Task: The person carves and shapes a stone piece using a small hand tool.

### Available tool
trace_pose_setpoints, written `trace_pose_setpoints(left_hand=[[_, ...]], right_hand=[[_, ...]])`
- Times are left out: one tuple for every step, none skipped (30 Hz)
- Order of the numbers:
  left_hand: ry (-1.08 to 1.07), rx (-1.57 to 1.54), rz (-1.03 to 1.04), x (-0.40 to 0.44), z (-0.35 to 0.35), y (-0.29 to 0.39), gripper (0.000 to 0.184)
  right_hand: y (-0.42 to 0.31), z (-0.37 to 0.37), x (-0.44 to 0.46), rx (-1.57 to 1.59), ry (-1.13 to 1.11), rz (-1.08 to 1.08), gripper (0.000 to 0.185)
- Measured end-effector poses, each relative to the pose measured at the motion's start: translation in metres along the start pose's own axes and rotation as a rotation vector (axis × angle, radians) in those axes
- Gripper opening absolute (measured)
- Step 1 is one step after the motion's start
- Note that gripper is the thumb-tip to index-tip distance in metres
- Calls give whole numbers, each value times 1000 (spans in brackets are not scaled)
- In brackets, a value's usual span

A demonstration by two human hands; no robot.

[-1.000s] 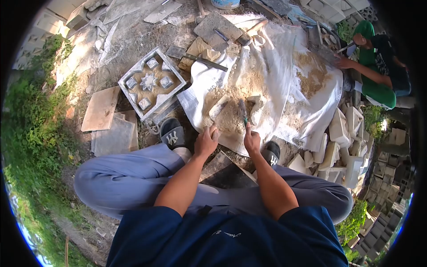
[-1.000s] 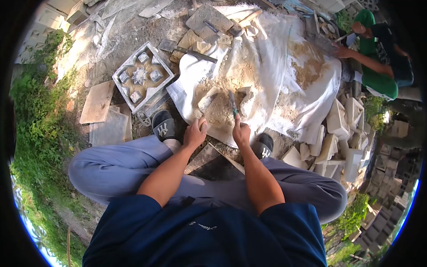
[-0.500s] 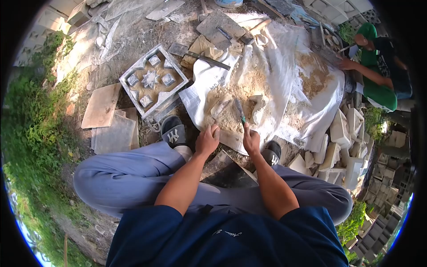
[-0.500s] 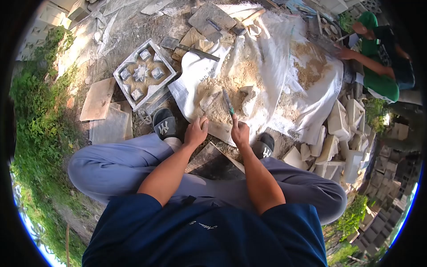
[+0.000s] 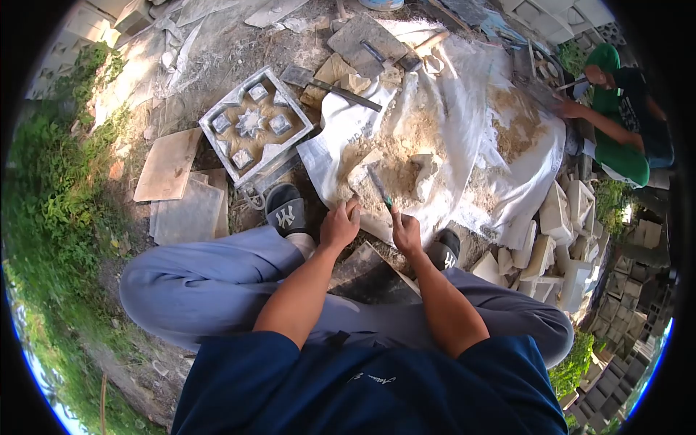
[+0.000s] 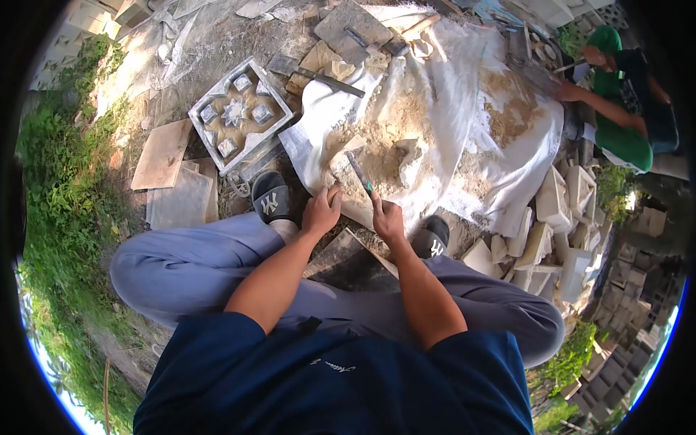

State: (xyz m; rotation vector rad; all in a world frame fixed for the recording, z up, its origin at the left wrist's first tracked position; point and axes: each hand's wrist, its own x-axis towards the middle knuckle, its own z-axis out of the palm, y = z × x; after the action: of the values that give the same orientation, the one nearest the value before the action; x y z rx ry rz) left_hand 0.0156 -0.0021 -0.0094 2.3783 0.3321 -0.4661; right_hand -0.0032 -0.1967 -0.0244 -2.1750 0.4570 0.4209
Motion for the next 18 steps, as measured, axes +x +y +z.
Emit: trace_pose_setpoints(left_hand=[[9, 2, 0, 0, -2, 0, 37], [12, 1, -1, -1, -5, -1, 37], [25, -11, -15, -1, -7, -3, 37], [37, -23, -28, -1, -10, -2, 37], [38, -21, -25, 0, -12, 0, 37], [55, -29, -49, 0, -19, 4, 38], [70, -37, -74, 1, -23, 6, 38], [65, -34, -78, 3, -19, -1, 38], [80, -44, -71, 6, -11, -10, 39], [97, -57, -60, 7, -9, -12, 40], [97, -61, -63, 7, -6, -13, 40], [87, -55, -83, 6, -6, -12, 40], [79, -50, -103, 5, -7, -11, 40], [82, -53, -106, 4, -9, -9, 40], [71, -54, -111, 4, -11, -9, 40], [62, -56, -113, 6, -12, -9, 41], [66, -56, -107, 6, -13, -8, 41], [86, -70, -99, 5, -11, -9, 41]], right_hand=[[3, 1, -1, 35, -13, -31, 75], [5, 2, -3, 35, -14, -34, 75], [18, 7, -2, -60, -43, -3, 75], [27, 11, -1, -154, -71, 30, 75], [37, 15, 0, -140, -81, 64, 76], [33, 14, 0, -135, -80, 64, 76], [22, 8, -1, -128, -88, 83, 76], [13, 1, -4, -127, -101, 106, 76], [-4, -6, -7, -103, -107, 140, 75], [-7, -7, -8, -108, -109, 141, 75], [-11, -8, -9, -68, -89, 90, 73], [-11, -8, -9, -26, -70, 38, 72], [-11, -6, -10, 15, -69, -19, 69], [-10, -5, -12, 12, -71, -22, 69], [-11, -5, -15, -72, -106, -28, 70], [-8, -4, -16, -153, -136, -36, 72], [12, 9, -10, -268, -157, 69, 76], [12, 8, -9, -265, -152, 65, 76]])
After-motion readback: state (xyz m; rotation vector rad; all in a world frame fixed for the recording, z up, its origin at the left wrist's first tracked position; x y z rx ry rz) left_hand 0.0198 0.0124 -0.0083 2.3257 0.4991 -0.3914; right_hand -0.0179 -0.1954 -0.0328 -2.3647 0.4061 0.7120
